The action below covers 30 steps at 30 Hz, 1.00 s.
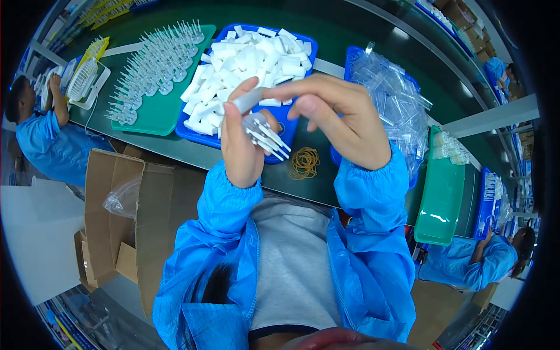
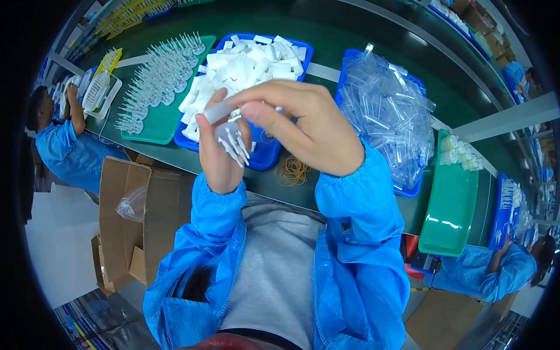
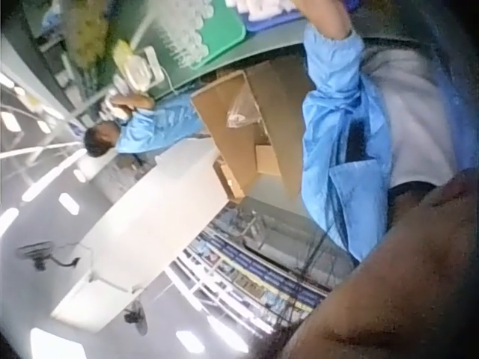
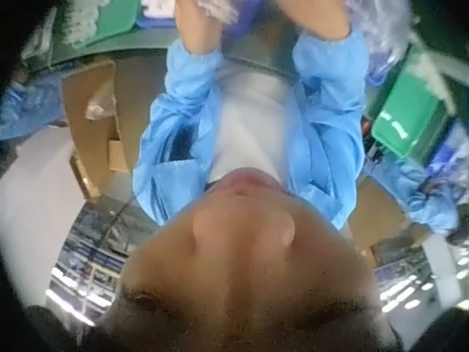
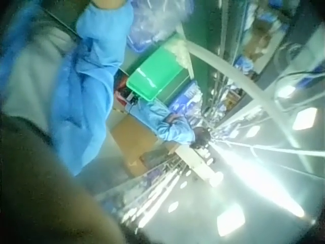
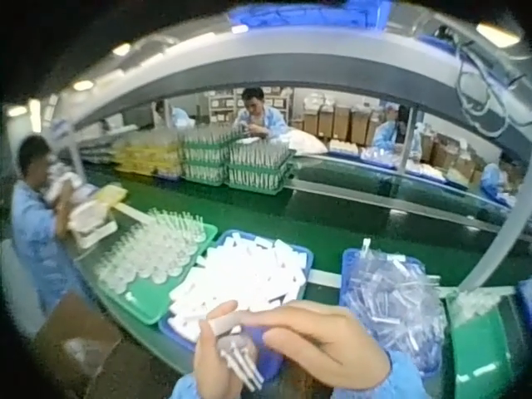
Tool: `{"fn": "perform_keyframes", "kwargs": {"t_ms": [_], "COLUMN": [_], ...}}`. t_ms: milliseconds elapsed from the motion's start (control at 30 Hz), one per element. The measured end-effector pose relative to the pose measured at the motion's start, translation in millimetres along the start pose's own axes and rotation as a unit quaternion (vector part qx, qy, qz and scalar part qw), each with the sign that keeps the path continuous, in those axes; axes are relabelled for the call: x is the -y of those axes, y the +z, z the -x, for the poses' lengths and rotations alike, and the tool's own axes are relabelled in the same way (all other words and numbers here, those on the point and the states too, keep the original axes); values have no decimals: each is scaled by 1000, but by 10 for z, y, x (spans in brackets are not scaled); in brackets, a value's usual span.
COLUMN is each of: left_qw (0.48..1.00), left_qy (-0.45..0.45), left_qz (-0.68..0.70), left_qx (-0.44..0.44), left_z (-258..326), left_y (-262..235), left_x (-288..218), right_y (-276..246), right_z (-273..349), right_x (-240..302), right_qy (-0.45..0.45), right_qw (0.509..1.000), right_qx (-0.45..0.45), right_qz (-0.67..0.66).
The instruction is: The person assembles components by fitting white foam pieces and transparent plastic tubes onto a base holder, then secures the bundle with a rubber band.
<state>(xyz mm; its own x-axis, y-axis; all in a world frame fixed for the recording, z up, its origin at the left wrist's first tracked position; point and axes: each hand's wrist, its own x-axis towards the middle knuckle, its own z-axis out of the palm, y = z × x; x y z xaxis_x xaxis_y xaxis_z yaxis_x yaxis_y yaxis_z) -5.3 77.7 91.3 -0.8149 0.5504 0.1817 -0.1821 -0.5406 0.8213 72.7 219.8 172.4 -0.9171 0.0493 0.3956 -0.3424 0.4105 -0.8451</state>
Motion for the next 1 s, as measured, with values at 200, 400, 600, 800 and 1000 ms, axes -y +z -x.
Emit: {"fn": "perform_keyframes", "kwargs": {"t_ms": [200,400,600,800,1000], "left_qw": [998,995,999,997,996], "left_qy": [-41,-73,5,7,1], "left_qz": [-17,0,3,-42,-51], "left_qx": [37,63,-39,-57,-80], "left_z": [105,76,0,3,0], "left_y": [138,17,-82,-79,-92], "left_x": [-16,29,59,-15,-14], "right_y": [42,-67,-323,-141,-109], "right_z": [-68,-75,-8,11,-30], "right_x": [-233,-265,-71,-36,-29], "right_qy": [-126,-74,-42,-1,11], "right_qw": [967,992,994,995,991], "right_qx": [33,24,61,53,80], "right_qz": [219,102,77,80,106]}}
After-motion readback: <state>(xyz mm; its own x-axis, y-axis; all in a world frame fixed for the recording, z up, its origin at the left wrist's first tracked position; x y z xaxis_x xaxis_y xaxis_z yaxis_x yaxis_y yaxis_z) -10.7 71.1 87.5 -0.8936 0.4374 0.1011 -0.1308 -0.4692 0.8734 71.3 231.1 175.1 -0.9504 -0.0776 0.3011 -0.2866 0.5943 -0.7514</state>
